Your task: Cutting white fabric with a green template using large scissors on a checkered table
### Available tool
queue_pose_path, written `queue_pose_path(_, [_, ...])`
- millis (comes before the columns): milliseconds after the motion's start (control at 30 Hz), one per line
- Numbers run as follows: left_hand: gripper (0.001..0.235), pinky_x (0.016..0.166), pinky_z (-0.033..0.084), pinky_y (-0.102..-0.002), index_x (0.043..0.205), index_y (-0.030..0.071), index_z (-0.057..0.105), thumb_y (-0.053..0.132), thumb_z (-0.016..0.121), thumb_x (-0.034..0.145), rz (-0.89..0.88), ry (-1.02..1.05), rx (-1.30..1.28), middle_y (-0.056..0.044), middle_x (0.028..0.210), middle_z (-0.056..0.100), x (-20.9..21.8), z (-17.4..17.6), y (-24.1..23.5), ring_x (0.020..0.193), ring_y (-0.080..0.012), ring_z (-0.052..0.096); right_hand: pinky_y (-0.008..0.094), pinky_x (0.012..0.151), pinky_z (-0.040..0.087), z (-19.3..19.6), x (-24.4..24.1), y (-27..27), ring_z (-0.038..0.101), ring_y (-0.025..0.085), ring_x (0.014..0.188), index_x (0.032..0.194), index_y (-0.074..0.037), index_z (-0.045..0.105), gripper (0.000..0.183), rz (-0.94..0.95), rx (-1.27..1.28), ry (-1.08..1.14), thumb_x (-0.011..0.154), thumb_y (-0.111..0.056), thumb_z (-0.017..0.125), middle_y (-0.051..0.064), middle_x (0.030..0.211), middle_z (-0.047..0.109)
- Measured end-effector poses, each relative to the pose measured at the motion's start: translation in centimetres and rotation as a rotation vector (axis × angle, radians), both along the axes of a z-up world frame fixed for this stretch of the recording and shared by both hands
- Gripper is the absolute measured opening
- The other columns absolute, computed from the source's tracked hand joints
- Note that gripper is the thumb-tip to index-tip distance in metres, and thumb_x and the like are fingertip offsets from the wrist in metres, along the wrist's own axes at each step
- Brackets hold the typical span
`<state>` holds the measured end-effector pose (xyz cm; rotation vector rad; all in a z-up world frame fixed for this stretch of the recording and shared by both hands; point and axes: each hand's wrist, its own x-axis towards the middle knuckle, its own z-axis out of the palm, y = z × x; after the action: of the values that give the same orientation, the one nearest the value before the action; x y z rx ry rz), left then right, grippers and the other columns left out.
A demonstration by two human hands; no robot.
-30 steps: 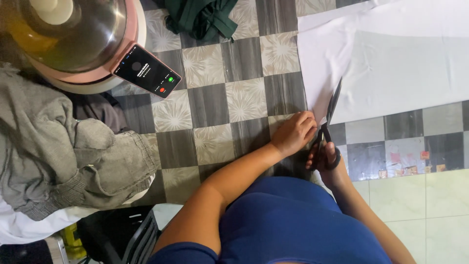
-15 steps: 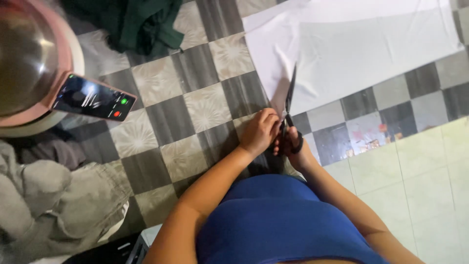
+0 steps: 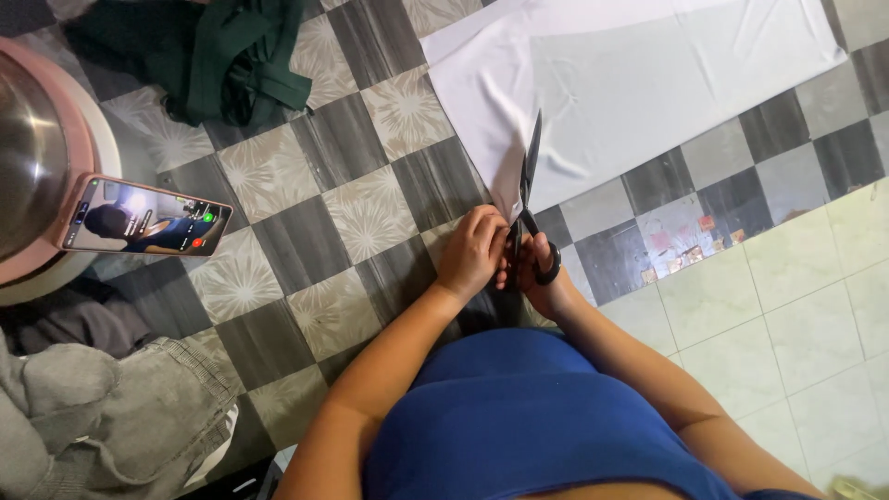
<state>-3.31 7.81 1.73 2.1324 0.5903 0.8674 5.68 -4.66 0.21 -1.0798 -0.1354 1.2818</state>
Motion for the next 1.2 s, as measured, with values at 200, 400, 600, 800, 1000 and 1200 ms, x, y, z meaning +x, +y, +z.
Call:
queue_pose_path(200, [0.007, 0.065, 0.054, -0.038, 0.088, 0.012, 0.057, 0.018, 0.060, 0.091, 0.004, 0.002, -0.068, -0.003, 0.095, 0.057, -0.3, 1.0, 0.1, 0.082, -0.0287, 0.061, 0.039, 0.062, 0.053, 0.6, 0.1, 1.0, 0.062, 0.028, 0.068, 0.099, -0.001, 0.051, 0.058, 0.014, 0.024, -0.021, 0.094, -0.057, 0.039, 0.017, 0.080, 0.056])
queue_pose_path(400, [0.007, 0.061, 0.054, -0.038, 0.086, 0.011, 0.057, 0.015, 0.060, 0.090, 0.008, -0.020, -0.122, -0.003, 0.093, 0.058, -0.3, 1.3, 0.2, 0.081, -0.0298, 0.062, 0.035, 0.062, 0.050, 1.8, -0.4, 1.6, 0.058, 0.023, 0.067, 0.096, -0.003, 0.051, 0.056, 0.043, 0.083, -0.085, 0.096, -0.056, 0.035, 0.012, 0.077, 0.053])
queue_pose_path(600, [0.007, 0.061, 0.054, -0.038, 0.086, 0.012, 0.057, 0.015, 0.062, 0.088, 0.030, -0.001, -0.095, -0.002, 0.094, 0.058, -0.2, 0.6, 0.2, 0.080, -0.0285, 0.062, 0.031, 0.065, 0.049, 2.6, -1.0, 2.0, 0.057, 0.020, 0.066, 0.090, -0.002, 0.052, 0.055, 0.048, 0.097, -0.127, 0.098, -0.054, 0.035, 0.010, 0.075, 0.053])
queue_pose_path(800, [0.007, 0.068, 0.054, -0.036, 0.096, 0.013, 0.059, 0.018, 0.058, 0.091, 0.034, -0.027, -0.126, -0.001, 0.100, 0.057, -0.2, 0.6, 0.6, 0.088, -0.0270, 0.062, 0.034, 0.057, 0.050, 3.1, -1.0, 2.7, 0.058, 0.024, 0.061, 0.087, 0.000, 0.052, 0.061, 0.045, 0.099, -0.138, 0.096, -0.058, 0.034, 0.014, 0.070, 0.053])
queue_pose_path(1000, [0.037, 0.093, 0.043, -0.045, 0.123, 0.007, 0.056, 0.013, 0.058, 0.087, 0.028, 0.115, 0.211, -0.013, 0.127, 0.050, 2.0, 1.0, 5.5, 0.118, -0.0366, 0.048, 0.040, 0.055, 0.053, 0.1, -1.3, 1.6, 0.059, 0.029, 0.064, 0.099, 0.001, 0.047, 0.056, -0.017, 0.059, -0.119, 0.099, -0.053, 0.031, 0.018, 0.076, 0.054])
queue_pose_path(1200, [0.053, 0.107, 0.027, -0.053, 0.133, 0.012, 0.053, 0.029, 0.064, 0.084, 0.069, 0.433, 0.400, -0.008, 0.146, 0.041, 3.6, -1.4, 8.2, 0.137, -0.0336, 0.030, 0.041, 0.056, 0.054, 0.4, -1.5, 1.8, 0.059, 0.028, 0.065, 0.100, 0.001, 0.047, 0.058, -0.031, -0.006, -0.158, 0.098, -0.055, 0.033, 0.018, 0.076, 0.053])
